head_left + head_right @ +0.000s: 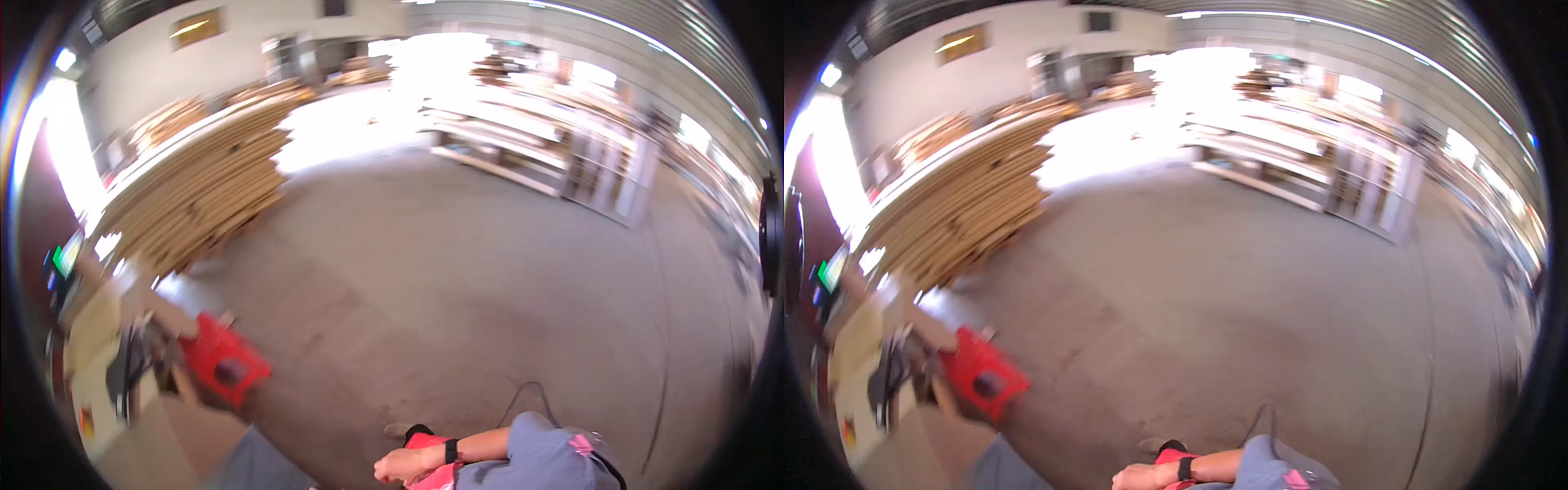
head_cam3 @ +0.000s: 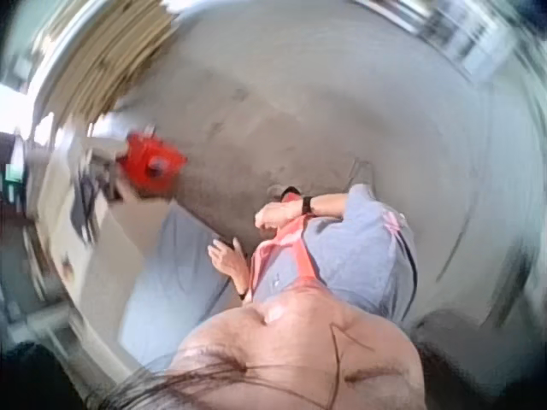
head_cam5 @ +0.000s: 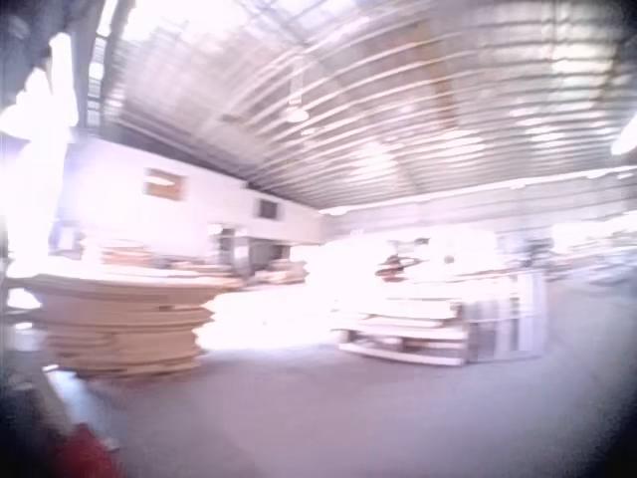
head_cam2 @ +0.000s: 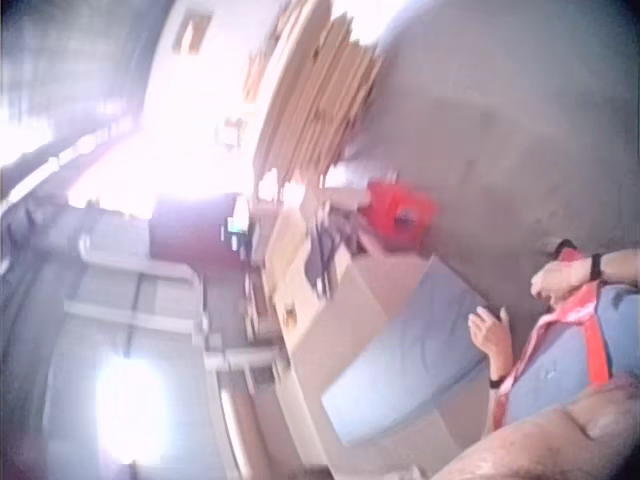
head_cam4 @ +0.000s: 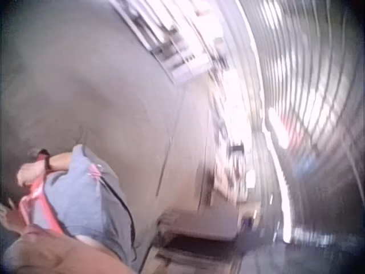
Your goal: Finishing a wooden panel by trimming edges and cleaning the surface.
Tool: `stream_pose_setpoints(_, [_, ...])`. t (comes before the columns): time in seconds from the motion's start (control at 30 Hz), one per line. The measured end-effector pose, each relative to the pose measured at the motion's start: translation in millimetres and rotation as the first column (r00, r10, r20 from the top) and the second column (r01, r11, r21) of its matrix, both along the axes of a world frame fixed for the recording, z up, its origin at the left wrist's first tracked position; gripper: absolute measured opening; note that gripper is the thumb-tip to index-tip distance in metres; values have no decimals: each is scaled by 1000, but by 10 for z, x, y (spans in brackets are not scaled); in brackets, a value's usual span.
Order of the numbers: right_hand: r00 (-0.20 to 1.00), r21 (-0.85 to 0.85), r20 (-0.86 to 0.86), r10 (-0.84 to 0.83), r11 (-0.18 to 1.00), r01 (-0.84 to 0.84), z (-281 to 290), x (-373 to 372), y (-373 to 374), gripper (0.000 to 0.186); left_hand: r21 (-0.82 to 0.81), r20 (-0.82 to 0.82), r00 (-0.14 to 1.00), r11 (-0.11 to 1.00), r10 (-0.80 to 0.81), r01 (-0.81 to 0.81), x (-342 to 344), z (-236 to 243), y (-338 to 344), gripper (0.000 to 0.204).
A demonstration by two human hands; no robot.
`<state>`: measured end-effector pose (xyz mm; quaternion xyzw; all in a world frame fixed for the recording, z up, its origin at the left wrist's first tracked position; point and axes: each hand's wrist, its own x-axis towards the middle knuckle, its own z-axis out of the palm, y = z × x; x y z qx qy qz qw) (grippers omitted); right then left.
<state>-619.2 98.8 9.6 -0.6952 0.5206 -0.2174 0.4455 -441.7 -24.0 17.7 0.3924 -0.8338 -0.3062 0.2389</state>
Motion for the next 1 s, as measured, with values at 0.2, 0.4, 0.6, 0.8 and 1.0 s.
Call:
stream_pose_setpoints(0.2, [998, -1, 5, 64, 998, -64, -146, -612, -677, 12, -52, 63, 919, 921, 390, -387, 330, -61, 311, 37])
stream_pose_setpoints(0.4, [995, 74, 43, 89, 993, -92, -116, -921, -1530, 15, -167, 66, 627, 628, 777, -760, 208, 19, 621, 39])
stream_pose_setpoints(0.6, [996, -219, 85, 9, 976, 9, -186, -426, -2441, 28, -70, -9, 82, 81, 997, -994, 242, 49, 1248, 38])
stream_pose_setpoints(0.8, [986, -159, -16, 168, 973, -169, -279, 261, -3008, 41, 611, -66, -356, -244, 932, -753, 264, -191, 1576, 35])
stream_pose_setpoints(1.0, [923, -154, -327, 205, 952, -266, -101, 580, -2938, 37, 784, -80, -363, -166, 928, -598, 167, -289, 1576, 34])
